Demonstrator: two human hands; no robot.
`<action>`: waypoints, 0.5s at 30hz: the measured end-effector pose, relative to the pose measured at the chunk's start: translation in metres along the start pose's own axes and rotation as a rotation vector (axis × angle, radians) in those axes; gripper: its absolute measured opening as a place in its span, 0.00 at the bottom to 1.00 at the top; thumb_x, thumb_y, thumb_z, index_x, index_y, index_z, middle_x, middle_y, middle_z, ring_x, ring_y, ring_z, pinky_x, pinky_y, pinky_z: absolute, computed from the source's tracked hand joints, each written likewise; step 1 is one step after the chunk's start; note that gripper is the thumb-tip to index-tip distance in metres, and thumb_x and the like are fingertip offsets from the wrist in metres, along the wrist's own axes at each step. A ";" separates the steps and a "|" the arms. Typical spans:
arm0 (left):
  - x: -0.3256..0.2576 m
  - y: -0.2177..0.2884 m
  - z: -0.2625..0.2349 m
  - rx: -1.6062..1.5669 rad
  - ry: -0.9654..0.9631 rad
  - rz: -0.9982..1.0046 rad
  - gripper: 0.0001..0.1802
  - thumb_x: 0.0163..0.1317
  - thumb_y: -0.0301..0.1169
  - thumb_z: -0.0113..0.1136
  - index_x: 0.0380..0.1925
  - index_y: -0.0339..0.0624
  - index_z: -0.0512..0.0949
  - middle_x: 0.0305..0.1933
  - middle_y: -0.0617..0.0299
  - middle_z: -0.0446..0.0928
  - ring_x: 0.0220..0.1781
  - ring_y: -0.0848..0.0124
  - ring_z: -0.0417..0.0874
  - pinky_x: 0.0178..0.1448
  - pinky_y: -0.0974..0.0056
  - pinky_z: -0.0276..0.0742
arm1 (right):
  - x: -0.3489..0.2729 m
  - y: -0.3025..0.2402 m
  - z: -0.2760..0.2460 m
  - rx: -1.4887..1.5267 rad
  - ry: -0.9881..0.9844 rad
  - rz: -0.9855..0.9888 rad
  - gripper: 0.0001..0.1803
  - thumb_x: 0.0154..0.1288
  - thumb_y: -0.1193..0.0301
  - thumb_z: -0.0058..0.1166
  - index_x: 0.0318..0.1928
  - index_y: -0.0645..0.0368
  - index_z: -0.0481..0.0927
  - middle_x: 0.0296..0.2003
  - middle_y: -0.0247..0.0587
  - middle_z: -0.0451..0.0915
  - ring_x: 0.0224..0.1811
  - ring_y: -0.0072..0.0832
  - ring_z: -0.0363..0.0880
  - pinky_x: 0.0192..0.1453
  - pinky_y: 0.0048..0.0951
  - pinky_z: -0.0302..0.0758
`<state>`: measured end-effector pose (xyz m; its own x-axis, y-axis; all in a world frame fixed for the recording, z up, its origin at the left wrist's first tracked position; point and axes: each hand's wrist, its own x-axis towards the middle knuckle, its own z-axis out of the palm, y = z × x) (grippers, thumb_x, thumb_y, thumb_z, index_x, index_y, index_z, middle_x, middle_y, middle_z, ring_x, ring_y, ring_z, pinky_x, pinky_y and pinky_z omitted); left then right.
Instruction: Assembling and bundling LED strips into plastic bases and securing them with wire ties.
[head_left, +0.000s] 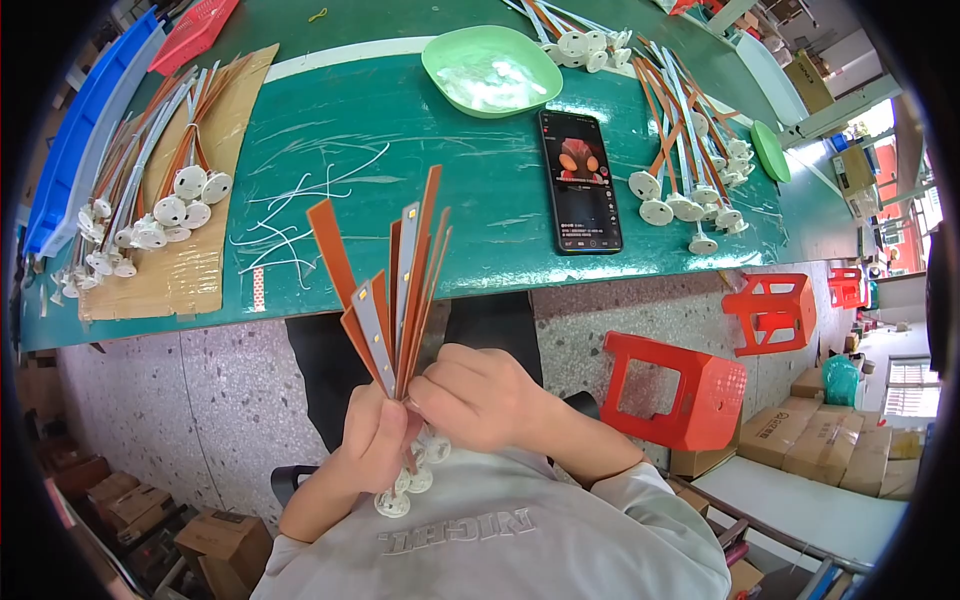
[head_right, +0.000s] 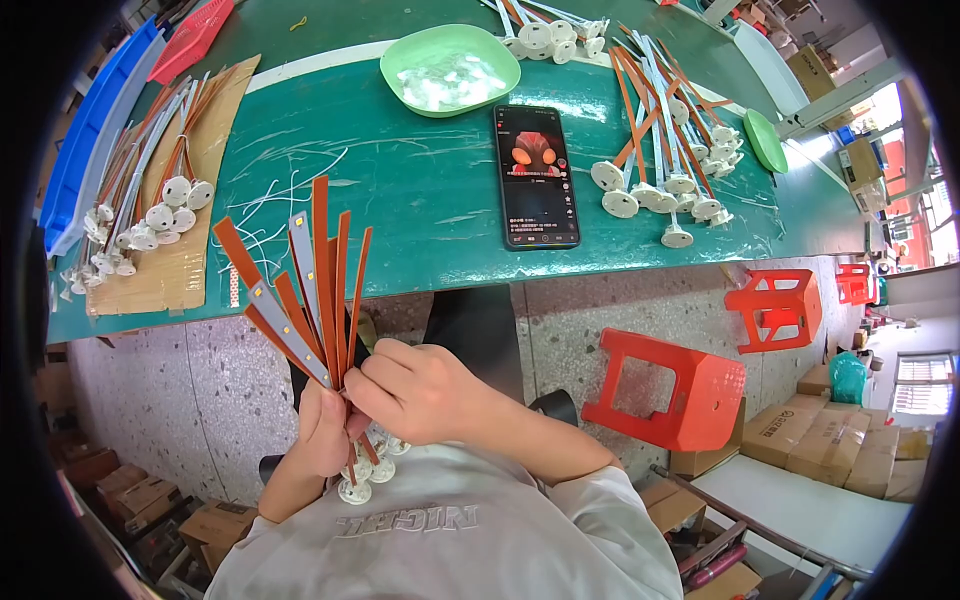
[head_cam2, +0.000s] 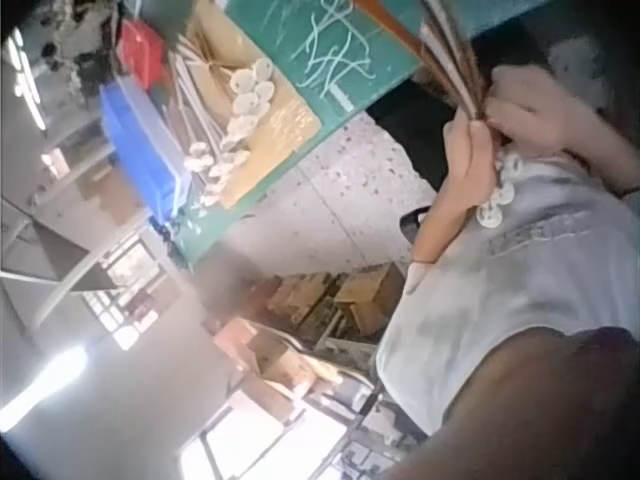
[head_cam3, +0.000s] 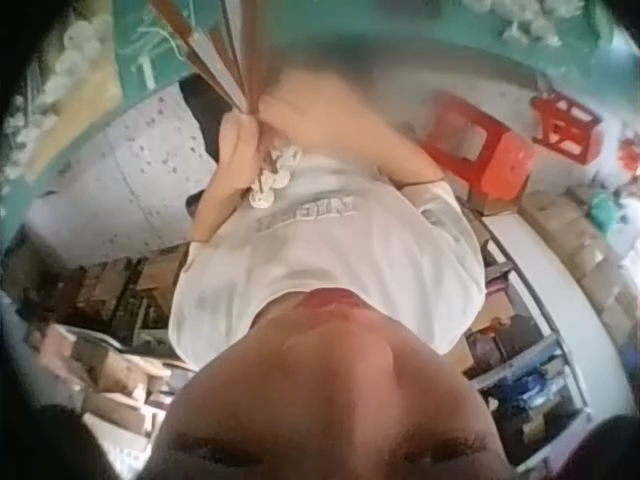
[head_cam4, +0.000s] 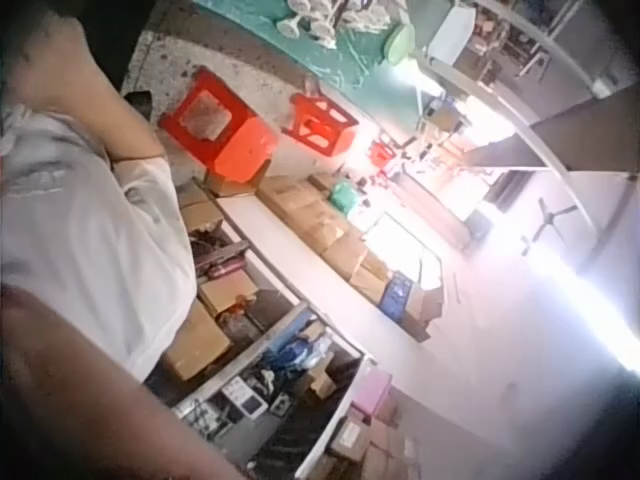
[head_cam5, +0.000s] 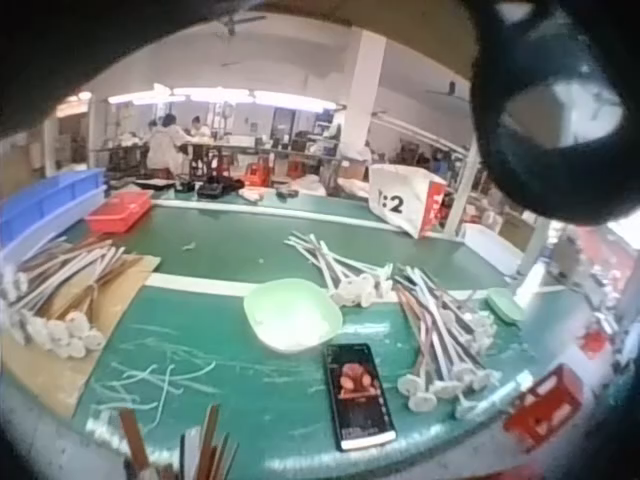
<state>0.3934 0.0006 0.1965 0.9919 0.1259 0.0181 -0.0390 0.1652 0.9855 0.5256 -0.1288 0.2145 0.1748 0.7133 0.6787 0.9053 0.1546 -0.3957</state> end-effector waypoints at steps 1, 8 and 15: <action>0.001 0.000 0.001 0.044 0.035 -0.006 0.25 0.75 0.45 0.36 0.37 0.30 0.70 0.16 0.64 0.66 0.15 0.77 0.65 0.19 0.69 0.56 | -0.001 0.001 0.003 0.029 0.017 0.026 0.14 0.43 0.79 0.61 0.34 0.65 0.76 0.24 0.37 0.72 0.20 0.29 0.71 0.19 0.27 0.70; 0.015 0.014 0.012 0.488 0.244 0.169 0.19 0.71 0.38 0.44 0.40 0.28 0.71 0.19 0.55 0.71 0.18 0.62 0.77 0.24 0.62 0.70 | -0.011 -0.006 0.020 0.418 0.142 0.306 0.03 0.59 0.79 0.56 0.34 0.63 0.76 0.21 0.43 0.72 0.20 0.34 0.72 0.22 0.31 0.72; 0.012 -0.004 -0.002 0.931 0.195 0.405 0.18 0.68 0.35 0.46 0.40 0.26 0.72 0.20 0.53 0.72 0.19 0.62 0.78 0.24 0.61 0.68 | -0.022 -0.011 0.022 1.511 0.017 1.296 0.03 0.68 0.76 0.50 0.38 0.63 0.75 0.22 0.47 0.74 0.22 0.39 0.76 0.27 0.31 0.72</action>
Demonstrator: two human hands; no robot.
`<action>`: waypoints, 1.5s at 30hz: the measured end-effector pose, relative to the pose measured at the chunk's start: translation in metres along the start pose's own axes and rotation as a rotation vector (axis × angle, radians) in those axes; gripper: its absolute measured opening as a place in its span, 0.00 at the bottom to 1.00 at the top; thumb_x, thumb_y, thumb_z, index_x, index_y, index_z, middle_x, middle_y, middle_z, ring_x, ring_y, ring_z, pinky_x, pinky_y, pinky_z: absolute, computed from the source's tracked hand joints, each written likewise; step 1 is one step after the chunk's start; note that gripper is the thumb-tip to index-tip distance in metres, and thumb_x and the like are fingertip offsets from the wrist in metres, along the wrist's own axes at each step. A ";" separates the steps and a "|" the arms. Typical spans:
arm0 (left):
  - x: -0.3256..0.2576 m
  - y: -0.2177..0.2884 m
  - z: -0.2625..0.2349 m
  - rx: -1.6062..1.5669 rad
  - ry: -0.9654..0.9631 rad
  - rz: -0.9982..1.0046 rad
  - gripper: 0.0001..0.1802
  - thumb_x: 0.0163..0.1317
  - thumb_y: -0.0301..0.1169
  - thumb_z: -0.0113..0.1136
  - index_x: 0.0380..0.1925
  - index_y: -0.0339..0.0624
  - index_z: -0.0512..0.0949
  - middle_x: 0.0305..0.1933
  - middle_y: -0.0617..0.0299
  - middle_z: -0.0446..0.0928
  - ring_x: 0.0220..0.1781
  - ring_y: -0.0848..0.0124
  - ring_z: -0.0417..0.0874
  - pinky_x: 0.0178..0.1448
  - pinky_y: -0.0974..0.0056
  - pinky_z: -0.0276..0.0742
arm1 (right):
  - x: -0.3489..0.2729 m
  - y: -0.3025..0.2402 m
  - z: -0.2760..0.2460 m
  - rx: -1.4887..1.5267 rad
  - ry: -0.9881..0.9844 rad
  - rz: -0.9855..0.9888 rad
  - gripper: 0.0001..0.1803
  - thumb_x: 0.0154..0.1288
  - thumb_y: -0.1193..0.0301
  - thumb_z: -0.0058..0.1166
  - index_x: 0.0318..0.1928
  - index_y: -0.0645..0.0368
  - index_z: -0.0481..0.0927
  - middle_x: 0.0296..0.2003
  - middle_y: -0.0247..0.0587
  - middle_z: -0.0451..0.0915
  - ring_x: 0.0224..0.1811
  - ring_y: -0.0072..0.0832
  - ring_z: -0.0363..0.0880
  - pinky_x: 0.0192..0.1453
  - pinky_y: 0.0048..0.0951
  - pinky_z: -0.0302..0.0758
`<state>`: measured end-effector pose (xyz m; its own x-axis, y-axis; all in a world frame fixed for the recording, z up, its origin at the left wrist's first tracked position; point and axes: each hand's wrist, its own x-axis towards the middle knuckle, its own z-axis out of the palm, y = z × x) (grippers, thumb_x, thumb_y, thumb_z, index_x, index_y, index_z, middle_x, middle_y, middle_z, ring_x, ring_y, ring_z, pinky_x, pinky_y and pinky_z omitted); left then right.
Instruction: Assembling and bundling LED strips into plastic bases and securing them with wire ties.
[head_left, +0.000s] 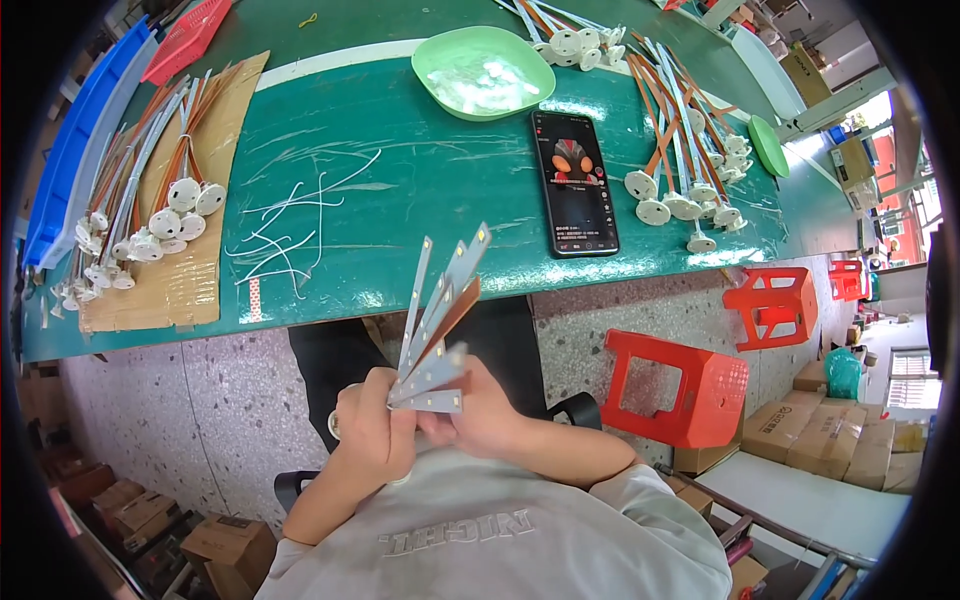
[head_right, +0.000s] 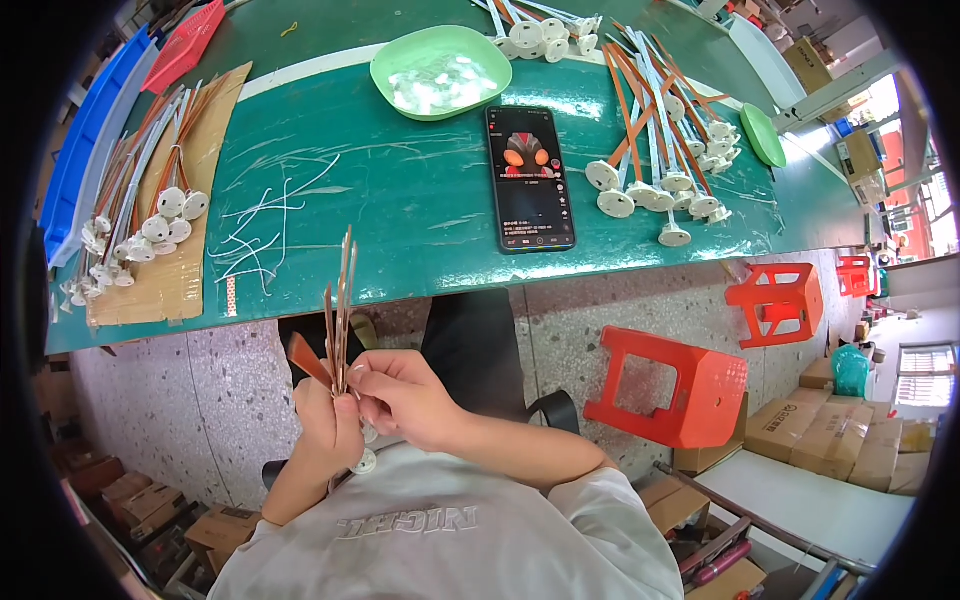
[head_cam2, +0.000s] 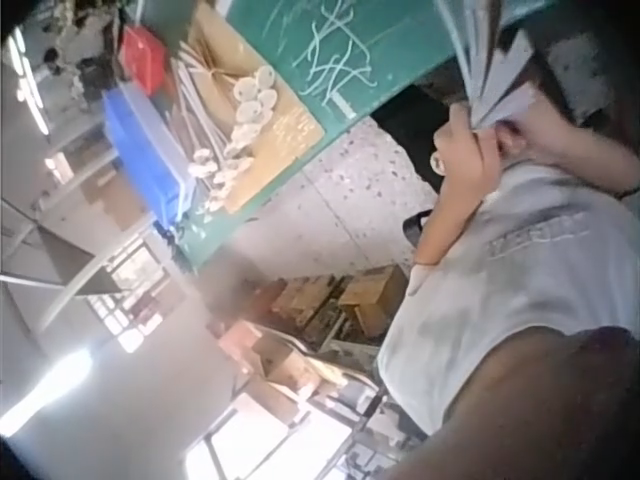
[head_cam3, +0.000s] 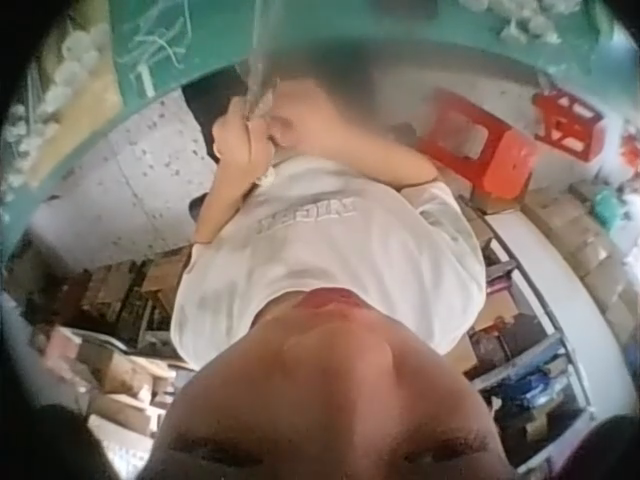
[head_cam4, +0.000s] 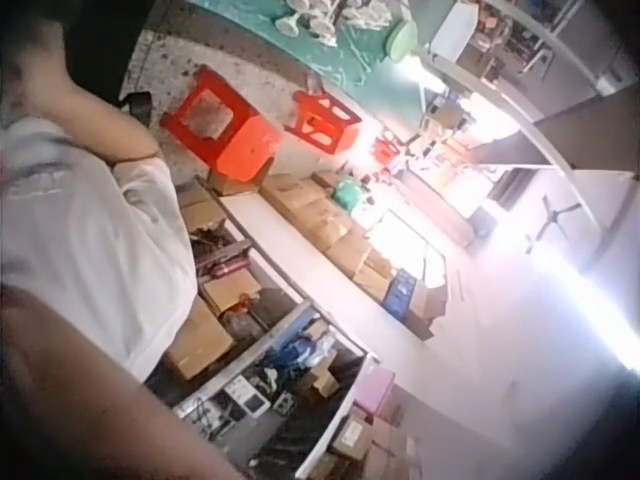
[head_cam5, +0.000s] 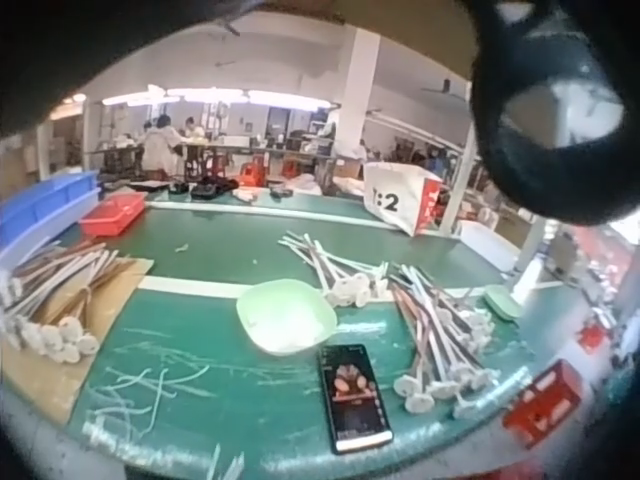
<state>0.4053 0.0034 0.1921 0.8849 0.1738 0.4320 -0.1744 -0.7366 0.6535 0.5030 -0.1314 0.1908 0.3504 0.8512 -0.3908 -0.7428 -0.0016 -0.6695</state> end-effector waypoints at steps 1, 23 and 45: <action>-0.003 -0.002 0.000 -0.059 0.008 -0.033 0.18 0.69 0.36 0.45 0.42 0.26 0.72 0.21 0.53 0.72 0.19 0.62 0.77 0.24 0.61 0.68 | 0.001 -0.001 -0.003 0.085 -0.052 0.129 0.04 0.68 0.75 0.50 0.38 0.63 0.75 0.23 0.46 0.74 0.24 0.39 0.77 0.29 0.32 0.73; 0.005 0.008 -0.009 -0.562 -0.168 -0.359 0.17 0.70 0.35 0.43 0.42 0.29 0.72 0.21 0.53 0.71 0.19 0.60 0.75 0.25 0.62 0.68 | 0.008 -0.029 -0.012 -1.558 0.002 -1.370 0.19 0.43 0.73 0.60 0.40 0.67 0.79 0.35 0.42 0.76 0.26 0.29 0.75 0.23 0.25 0.73; 0.011 0.010 -0.010 -0.378 -0.132 -0.241 0.10 0.64 0.29 0.50 0.33 0.29 0.73 0.19 0.50 0.72 0.16 0.55 0.75 0.23 0.59 0.67 | 0.004 -0.004 -0.009 -0.747 -0.015 -0.714 0.04 0.65 0.75 0.54 0.36 0.64 0.78 0.21 0.41 0.72 0.20 0.29 0.73 0.24 0.28 0.68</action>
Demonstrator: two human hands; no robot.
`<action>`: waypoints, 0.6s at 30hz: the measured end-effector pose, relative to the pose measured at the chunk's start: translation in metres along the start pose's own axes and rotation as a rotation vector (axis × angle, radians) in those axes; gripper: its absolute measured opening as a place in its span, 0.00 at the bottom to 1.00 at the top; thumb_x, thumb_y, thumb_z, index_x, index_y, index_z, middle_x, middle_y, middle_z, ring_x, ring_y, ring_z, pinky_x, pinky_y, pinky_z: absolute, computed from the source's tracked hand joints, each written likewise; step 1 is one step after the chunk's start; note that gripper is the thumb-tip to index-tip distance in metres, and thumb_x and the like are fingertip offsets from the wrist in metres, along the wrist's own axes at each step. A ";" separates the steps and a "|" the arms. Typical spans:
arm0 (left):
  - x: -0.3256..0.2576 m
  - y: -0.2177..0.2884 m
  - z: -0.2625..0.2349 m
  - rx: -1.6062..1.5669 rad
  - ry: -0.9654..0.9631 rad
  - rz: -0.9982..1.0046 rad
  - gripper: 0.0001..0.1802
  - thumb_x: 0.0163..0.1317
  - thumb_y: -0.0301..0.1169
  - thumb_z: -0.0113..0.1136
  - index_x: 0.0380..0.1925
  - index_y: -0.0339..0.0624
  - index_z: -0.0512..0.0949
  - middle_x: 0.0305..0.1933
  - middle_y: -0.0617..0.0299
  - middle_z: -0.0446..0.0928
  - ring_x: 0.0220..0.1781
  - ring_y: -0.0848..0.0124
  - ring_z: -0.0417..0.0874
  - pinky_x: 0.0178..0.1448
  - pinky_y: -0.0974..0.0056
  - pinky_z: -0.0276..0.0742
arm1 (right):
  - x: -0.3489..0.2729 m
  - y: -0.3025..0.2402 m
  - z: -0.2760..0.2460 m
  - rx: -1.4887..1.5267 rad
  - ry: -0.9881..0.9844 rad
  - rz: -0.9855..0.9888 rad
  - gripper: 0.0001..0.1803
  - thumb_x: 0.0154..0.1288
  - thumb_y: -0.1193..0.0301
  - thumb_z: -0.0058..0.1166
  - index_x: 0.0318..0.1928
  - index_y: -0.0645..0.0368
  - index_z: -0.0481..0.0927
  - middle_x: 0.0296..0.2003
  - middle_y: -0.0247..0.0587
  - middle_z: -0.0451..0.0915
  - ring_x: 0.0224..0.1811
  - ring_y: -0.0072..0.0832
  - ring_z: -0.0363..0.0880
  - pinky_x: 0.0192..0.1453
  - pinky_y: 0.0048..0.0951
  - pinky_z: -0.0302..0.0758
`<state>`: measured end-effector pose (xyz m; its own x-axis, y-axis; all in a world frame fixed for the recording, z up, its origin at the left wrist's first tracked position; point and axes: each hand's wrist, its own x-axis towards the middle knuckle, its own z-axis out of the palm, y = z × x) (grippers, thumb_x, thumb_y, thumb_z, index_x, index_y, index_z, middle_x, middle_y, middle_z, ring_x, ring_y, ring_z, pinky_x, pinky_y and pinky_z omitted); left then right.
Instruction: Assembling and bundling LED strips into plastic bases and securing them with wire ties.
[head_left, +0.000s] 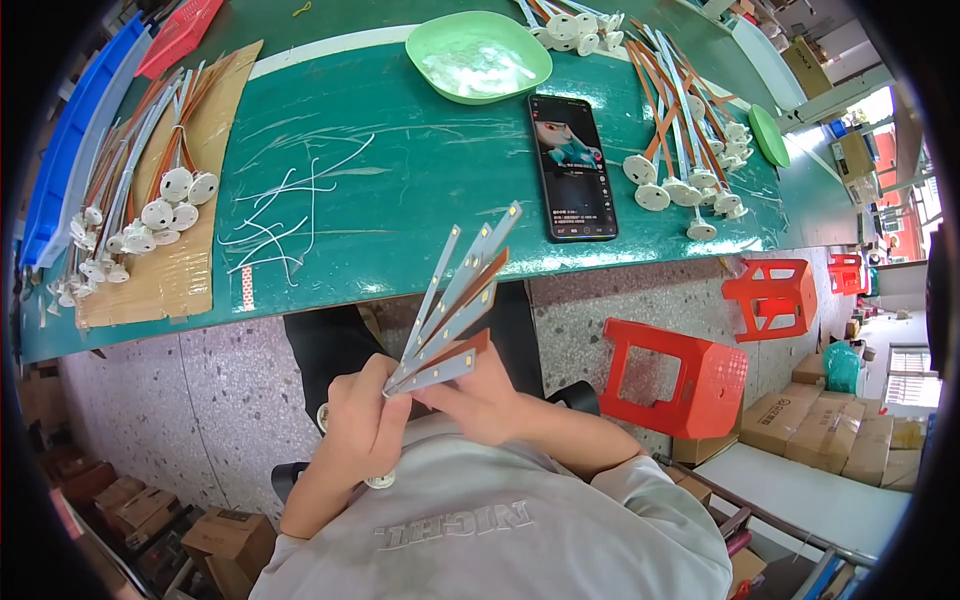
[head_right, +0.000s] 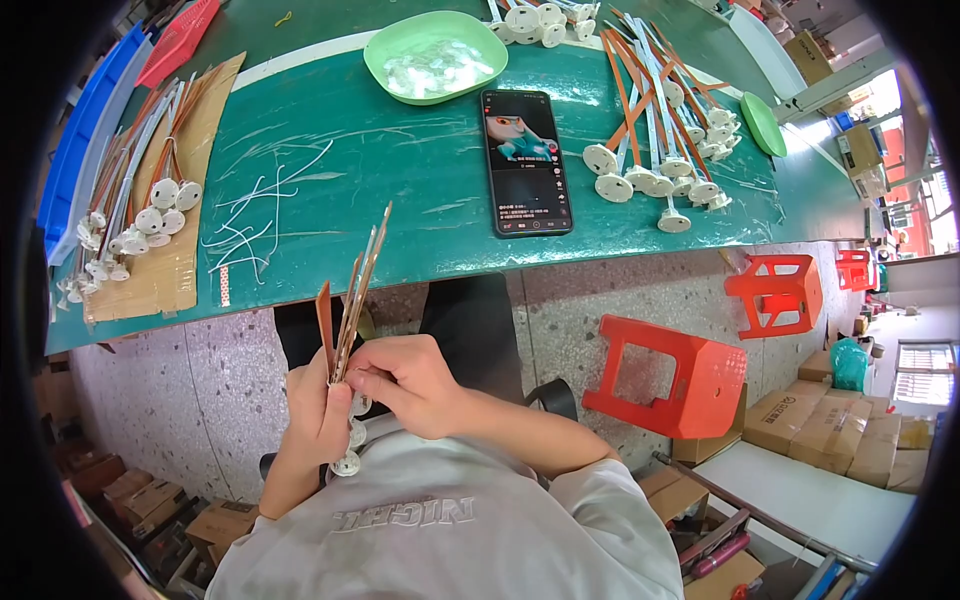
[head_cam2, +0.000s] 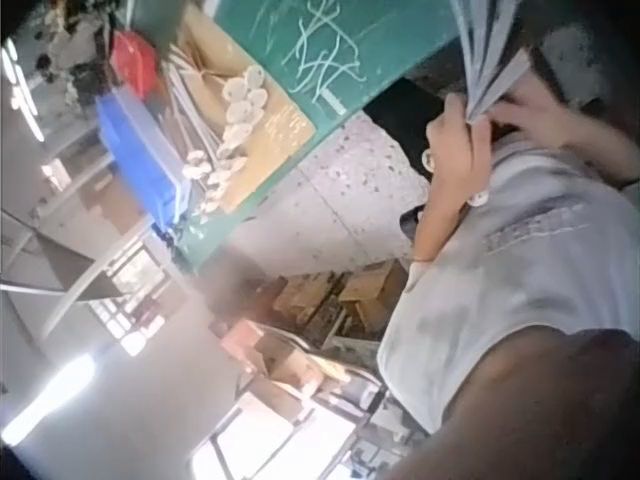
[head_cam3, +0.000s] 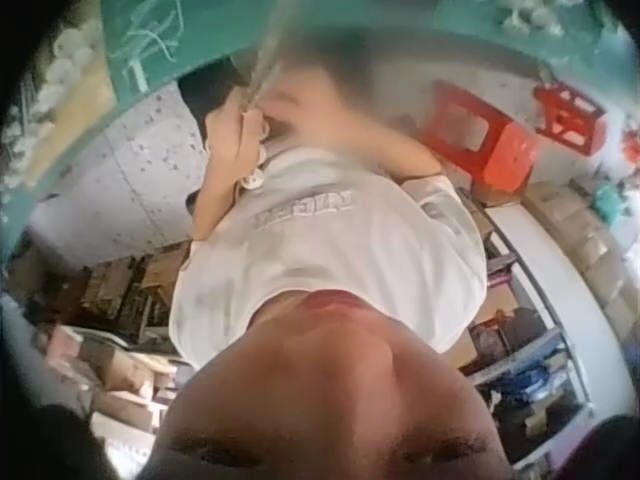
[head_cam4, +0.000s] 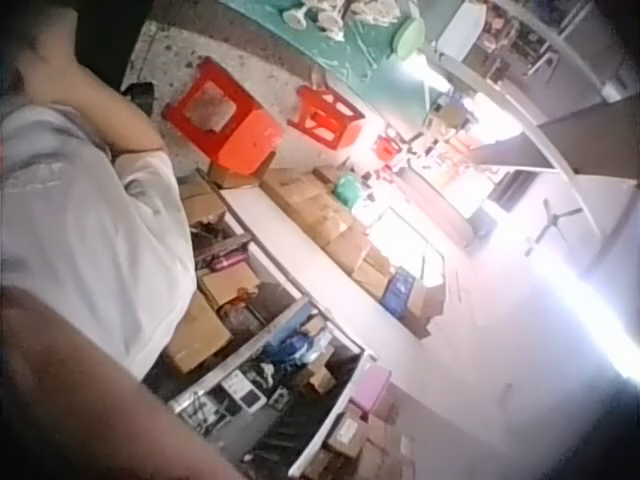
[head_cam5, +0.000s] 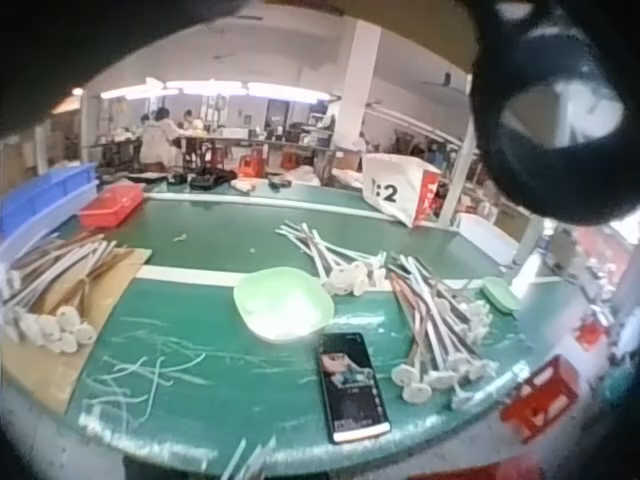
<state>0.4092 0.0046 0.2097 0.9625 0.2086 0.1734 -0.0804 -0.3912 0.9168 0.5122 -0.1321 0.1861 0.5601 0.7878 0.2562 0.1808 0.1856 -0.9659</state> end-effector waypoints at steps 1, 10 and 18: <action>0.001 0.000 0.001 -0.001 0.005 0.031 0.10 0.63 0.29 0.50 0.33 0.29 0.73 0.19 0.50 0.72 0.16 0.56 0.75 0.23 0.59 0.67 | -0.001 -0.001 0.001 -0.001 -0.001 -0.001 0.04 0.65 0.75 0.54 0.36 0.64 0.78 0.21 0.41 0.72 0.20 0.29 0.73 0.24 0.28 0.68; -0.007 -0.005 -0.004 -0.030 0.017 -0.045 0.13 0.67 0.33 0.49 0.33 0.29 0.72 0.18 0.51 0.70 0.16 0.56 0.73 0.22 0.59 0.65 | 0.001 -0.003 0.008 -0.276 0.152 -0.167 0.05 0.60 0.78 0.57 0.37 0.65 0.80 0.29 0.43 0.78 0.24 0.29 0.74 0.25 0.26 0.70; -0.015 -0.013 -0.007 -0.096 -0.005 -0.091 0.15 0.69 0.35 0.47 0.33 0.30 0.70 0.19 0.52 0.65 0.15 0.57 0.67 0.22 0.59 0.59 | 0.010 -0.001 -0.003 -0.617 0.119 -0.706 0.19 0.36 0.77 0.60 0.37 0.65 0.85 0.32 0.39 0.80 0.26 0.30 0.77 0.26 0.25 0.75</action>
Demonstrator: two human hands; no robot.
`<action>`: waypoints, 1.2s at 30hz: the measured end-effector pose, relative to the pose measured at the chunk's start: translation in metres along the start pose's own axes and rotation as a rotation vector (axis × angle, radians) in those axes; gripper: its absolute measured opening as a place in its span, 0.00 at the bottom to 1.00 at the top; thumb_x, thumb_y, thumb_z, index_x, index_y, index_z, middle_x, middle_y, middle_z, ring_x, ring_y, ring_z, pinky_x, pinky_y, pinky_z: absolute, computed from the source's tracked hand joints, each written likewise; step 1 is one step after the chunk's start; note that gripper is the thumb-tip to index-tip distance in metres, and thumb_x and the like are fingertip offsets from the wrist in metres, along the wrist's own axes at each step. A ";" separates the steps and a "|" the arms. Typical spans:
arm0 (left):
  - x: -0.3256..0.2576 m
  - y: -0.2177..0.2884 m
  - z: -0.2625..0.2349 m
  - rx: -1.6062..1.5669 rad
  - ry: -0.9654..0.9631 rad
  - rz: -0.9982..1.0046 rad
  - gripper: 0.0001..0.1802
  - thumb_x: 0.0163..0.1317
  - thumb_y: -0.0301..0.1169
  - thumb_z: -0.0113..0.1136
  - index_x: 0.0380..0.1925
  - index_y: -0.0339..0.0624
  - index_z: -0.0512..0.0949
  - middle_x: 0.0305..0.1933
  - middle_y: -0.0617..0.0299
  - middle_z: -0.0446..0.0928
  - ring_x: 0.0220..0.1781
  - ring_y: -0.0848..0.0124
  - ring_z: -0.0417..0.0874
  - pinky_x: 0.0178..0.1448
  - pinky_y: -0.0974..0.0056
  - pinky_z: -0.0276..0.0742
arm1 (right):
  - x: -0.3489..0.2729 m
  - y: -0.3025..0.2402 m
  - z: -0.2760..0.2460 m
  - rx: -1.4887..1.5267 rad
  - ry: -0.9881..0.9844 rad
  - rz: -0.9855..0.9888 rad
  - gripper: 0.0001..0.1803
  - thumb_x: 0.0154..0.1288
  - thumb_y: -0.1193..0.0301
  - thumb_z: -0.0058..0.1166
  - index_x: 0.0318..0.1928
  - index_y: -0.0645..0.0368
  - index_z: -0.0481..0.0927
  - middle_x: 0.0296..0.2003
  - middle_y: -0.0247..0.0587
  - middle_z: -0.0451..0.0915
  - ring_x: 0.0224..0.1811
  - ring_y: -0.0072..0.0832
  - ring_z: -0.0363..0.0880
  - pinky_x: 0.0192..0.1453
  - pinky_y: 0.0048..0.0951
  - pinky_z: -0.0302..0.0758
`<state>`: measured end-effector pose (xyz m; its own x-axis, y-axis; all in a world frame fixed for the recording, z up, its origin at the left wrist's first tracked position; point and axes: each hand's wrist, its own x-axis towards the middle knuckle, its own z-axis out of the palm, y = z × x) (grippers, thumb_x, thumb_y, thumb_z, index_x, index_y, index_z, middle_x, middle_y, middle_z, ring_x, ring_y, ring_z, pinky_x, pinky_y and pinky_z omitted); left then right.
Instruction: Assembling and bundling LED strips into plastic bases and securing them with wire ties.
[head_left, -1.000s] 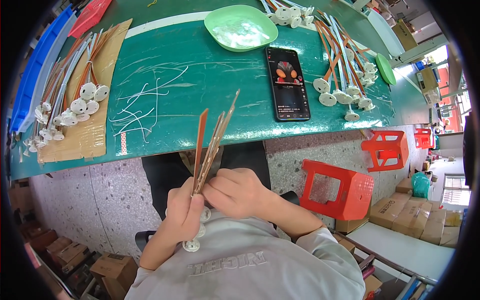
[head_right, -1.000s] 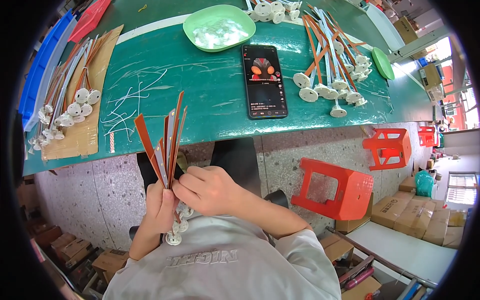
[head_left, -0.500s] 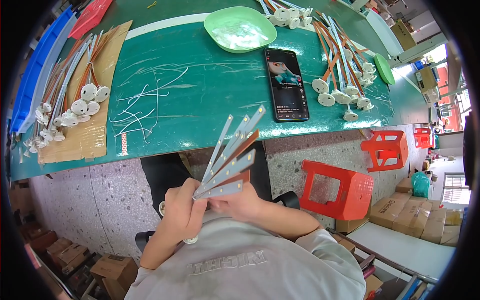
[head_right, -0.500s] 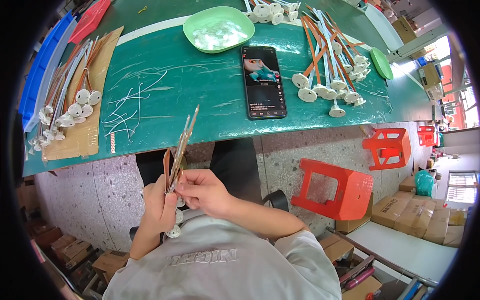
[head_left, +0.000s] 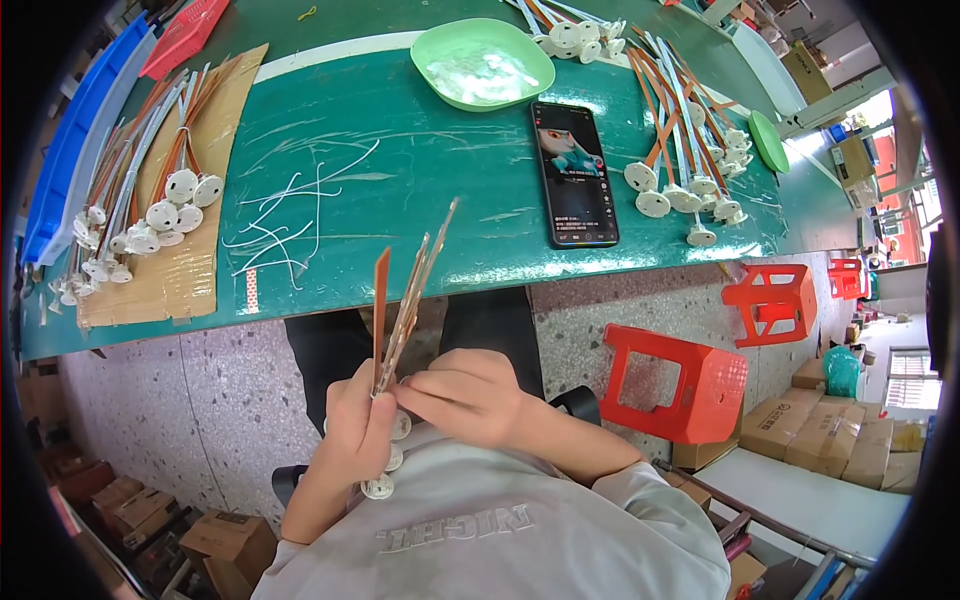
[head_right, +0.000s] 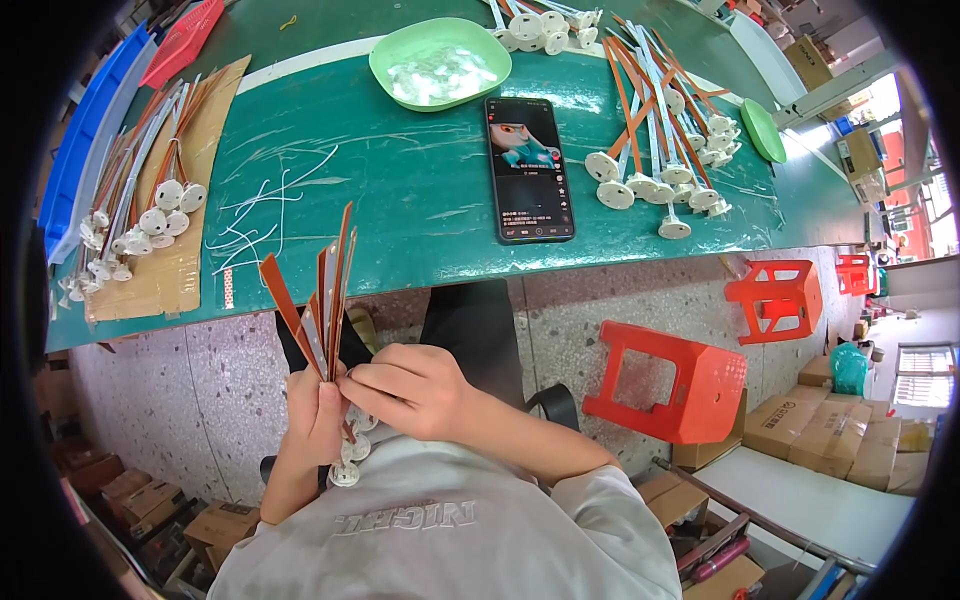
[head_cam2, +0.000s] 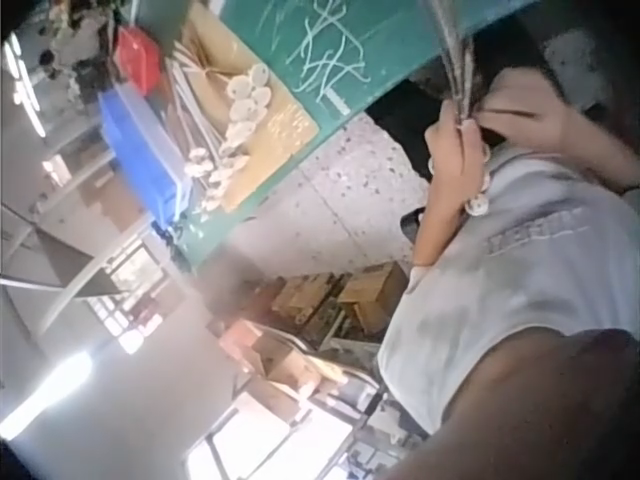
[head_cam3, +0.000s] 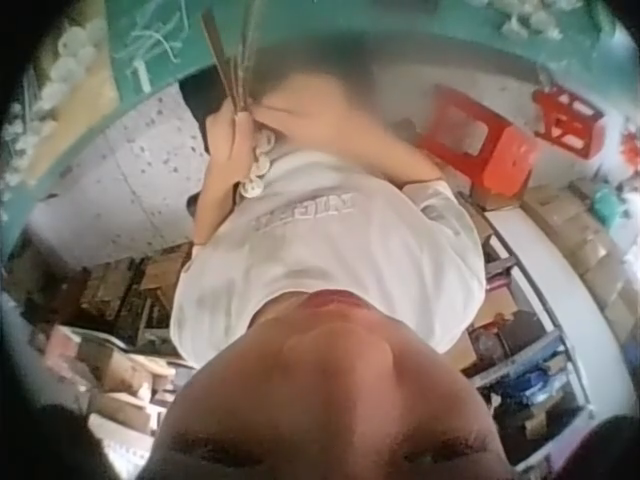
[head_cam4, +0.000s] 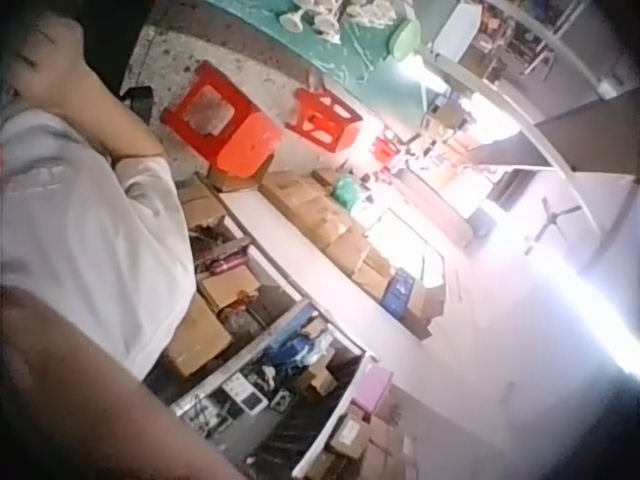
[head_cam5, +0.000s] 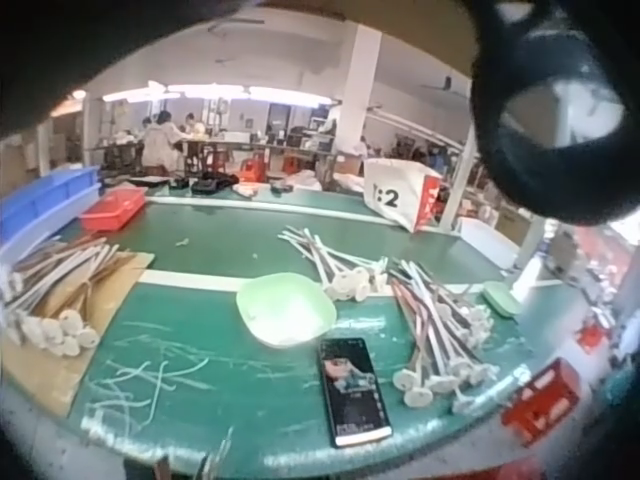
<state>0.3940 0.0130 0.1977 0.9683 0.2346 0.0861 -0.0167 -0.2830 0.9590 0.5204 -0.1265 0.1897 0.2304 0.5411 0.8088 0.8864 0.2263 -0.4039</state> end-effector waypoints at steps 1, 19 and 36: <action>0.000 0.002 0.000 -0.017 -0.013 -0.019 0.14 0.69 0.34 0.47 0.33 0.30 0.70 0.19 0.52 0.66 0.15 0.57 0.68 0.22 0.59 0.60 | 0.001 0.001 -0.001 -0.002 0.005 -0.022 0.20 0.35 0.75 0.59 0.36 0.65 0.85 0.32 0.39 0.80 0.25 0.30 0.77 0.25 0.24 0.75; 0.005 0.003 0.006 0.077 0.047 -0.002 0.07 0.63 0.26 0.50 0.33 0.30 0.72 0.17 0.49 0.68 0.16 0.53 0.72 0.22 0.57 0.63 | 0.002 -0.004 0.004 -0.050 -0.210 0.183 0.13 0.49 0.74 0.58 0.37 0.65 0.77 0.22 0.36 0.73 0.20 0.29 0.75 0.21 0.30 0.72; 0.006 0.006 0.001 0.297 -0.041 0.064 0.10 0.61 0.30 0.53 0.32 0.30 0.72 0.20 0.45 0.72 0.20 0.48 0.76 0.25 0.55 0.70 | -0.014 -0.005 0.005 1.324 -0.243 1.354 0.06 0.69 0.74 0.52 0.38 0.63 0.79 0.17 0.28 0.69 0.16 0.16 0.63 0.19 0.23 0.55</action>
<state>0.4000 0.0117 0.2034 0.9769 0.1718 0.1274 -0.0103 -0.5573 0.8302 0.5109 -0.1315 0.1781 0.2484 0.9196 -0.3043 -0.6708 -0.0633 -0.7390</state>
